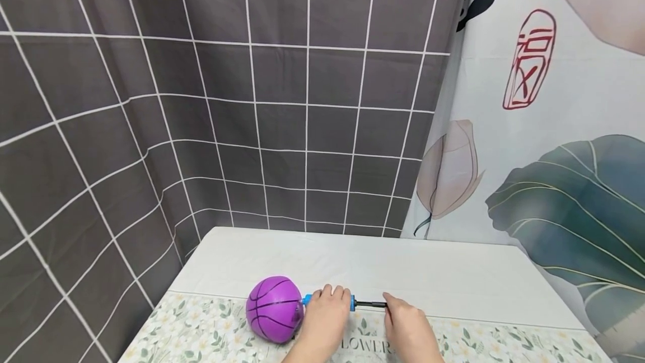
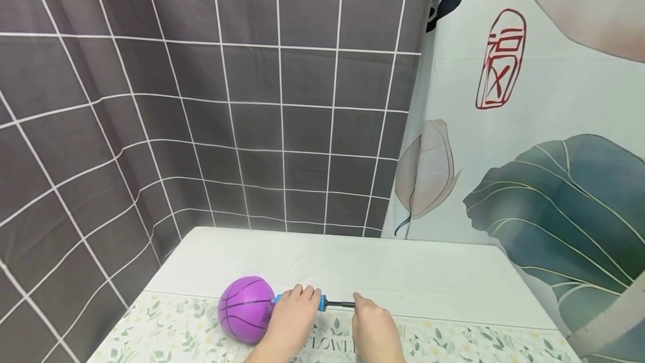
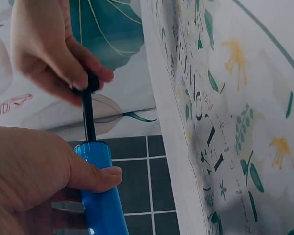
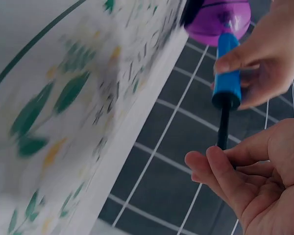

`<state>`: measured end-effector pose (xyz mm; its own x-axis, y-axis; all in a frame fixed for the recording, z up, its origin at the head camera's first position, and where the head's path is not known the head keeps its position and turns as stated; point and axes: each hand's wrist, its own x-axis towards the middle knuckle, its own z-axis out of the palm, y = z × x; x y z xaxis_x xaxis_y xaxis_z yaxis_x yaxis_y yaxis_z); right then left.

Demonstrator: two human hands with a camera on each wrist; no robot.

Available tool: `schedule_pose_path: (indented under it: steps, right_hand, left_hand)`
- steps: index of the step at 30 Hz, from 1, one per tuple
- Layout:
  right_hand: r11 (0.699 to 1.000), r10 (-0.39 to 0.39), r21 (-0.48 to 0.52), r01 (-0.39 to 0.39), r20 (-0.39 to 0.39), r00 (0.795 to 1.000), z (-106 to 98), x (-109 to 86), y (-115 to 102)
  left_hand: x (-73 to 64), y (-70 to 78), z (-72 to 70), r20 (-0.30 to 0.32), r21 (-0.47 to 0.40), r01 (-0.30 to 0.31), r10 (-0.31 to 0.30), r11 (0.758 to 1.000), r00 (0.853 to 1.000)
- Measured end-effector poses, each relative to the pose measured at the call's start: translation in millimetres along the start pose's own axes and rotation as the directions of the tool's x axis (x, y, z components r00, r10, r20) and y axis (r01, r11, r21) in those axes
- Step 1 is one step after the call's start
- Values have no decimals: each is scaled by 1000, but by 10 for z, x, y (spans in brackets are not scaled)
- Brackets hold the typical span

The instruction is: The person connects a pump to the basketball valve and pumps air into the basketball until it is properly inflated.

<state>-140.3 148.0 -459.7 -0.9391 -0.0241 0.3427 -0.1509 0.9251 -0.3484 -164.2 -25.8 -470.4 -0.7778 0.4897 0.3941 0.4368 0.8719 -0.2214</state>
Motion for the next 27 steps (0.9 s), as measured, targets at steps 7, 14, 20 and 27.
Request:
schedule_pose_path:
  steps: [7, 14, 20, 27]
  right_hand:
    - [998, -67, 8, 67, 41, 997, 97, 37, -244]
    - [994, -78, 86, 71, 86, 993, 92, 72, -238]
    - [997, 0, 72, -7, 93, 996, 22, 63, -72]
    - [998, 39, 40, -41, 39, 998, -161, 49, 234]
  left_hand:
    - [-21, 17, -39, -32, -1, 8, -8, 1000, 999]
    - [-10, -26, -24, 13, -91, 27, -26, 995, 1000]
    - [-5, -86, -19, 63, -149, 83, -75, 985, 995]
    - [1, -119, -45, 53, -156, 111, -104, 981, 993]
